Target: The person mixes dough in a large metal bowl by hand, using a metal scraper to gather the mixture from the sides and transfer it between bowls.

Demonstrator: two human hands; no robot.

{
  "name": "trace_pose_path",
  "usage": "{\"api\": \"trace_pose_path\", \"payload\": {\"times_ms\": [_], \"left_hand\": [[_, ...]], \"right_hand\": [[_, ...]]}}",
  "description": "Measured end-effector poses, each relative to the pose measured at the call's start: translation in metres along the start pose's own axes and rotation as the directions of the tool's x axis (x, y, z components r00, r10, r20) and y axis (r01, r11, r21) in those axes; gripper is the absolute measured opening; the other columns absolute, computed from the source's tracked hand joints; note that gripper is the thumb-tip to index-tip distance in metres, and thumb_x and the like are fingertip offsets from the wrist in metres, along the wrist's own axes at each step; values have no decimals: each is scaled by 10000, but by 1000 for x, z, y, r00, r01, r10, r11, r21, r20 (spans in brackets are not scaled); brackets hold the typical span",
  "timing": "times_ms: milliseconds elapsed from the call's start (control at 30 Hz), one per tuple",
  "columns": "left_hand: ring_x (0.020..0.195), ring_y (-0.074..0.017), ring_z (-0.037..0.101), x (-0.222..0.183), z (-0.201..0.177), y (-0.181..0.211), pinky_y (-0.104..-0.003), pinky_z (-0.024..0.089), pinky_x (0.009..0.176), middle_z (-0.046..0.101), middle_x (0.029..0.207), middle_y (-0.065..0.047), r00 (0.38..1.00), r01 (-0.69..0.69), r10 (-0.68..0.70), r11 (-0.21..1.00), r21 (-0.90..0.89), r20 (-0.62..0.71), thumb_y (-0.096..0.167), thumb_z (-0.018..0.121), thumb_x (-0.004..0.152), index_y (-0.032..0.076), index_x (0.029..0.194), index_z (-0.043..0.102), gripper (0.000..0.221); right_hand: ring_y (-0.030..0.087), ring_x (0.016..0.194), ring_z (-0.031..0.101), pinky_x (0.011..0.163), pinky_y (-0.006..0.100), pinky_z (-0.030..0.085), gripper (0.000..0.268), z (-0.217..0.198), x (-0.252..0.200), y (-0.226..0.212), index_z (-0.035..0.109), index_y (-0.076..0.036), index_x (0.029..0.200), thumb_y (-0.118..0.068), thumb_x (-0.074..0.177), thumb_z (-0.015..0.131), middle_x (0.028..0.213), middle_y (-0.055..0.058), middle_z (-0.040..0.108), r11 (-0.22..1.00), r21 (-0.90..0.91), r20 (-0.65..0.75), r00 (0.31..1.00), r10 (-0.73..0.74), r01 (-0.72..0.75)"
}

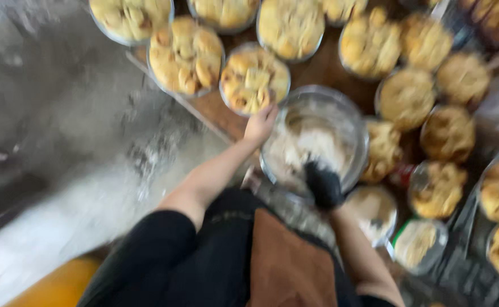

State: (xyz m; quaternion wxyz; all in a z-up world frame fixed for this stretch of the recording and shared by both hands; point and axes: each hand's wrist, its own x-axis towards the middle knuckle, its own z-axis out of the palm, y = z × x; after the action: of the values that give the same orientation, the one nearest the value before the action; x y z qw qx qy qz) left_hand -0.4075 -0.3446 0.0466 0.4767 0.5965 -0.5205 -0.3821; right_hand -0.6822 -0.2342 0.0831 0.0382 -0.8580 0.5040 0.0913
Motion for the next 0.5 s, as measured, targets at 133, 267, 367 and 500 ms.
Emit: {"api": "trace_pose_path", "payload": {"times_ms": [133, 267, 367, 500], "left_hand": [[1112, -373, 697, 6, 10, -23, -408, 546, 943, 727, 1137, -215, 996, 76, -78, 996, 55, 36, 392, 529, 1057, 68, 1232, 687, 400], [1097, -356, 702, 9, 2, -12, -381, 541, 936, 731, 1138, -201, 996, 84, -83, 996, -7, 34, 407, 554, 1035, 68, 1289, 650, 434], [1038, -313, 751, 4, -1, 1, -365, 558, 920, 766, 1089, -181, 977, 200, -188, 972, -121, 102, 390, 535, 1018, 74, 1296, 646, 435], [1072, -321, 731, 5, 0, 3, -366, 551, 939, 749, 1112, -196, 983, 170, -164, 982, -80, 81, 367, 555, 1025, 56, 1301, 641, 424]], "right_hand": [[391, 952, 730, 808, 483, 585, 444, 16, -4, 25, 605, -42, 1352, -138, 920, 582, 1204, 191, 679, 987, 9, -414, 899, -143, 161], [307, 1182, 721, 1021, 406, 562, 337, -36, -11, 28, 692, -39, 1329, -155, 1018, 750, 1271, 193, 724, 776, 631, -386, 874, 294, 17], [314, 1311, 671, 1109, 389, 521, 322, -73, -1, 40, 705, -57, 1340, -171, 1039, 696, 1374, 197, 702, 819, 573, -336, 915, 222, 12], [299, 1174, 686, 1025, 387, 511, 379, -66, 56, 69, 678, -53, 1307, -288, 1013, 722, 1232, 166, 721, 729, 628, 21, 942, 335, -273]]}}
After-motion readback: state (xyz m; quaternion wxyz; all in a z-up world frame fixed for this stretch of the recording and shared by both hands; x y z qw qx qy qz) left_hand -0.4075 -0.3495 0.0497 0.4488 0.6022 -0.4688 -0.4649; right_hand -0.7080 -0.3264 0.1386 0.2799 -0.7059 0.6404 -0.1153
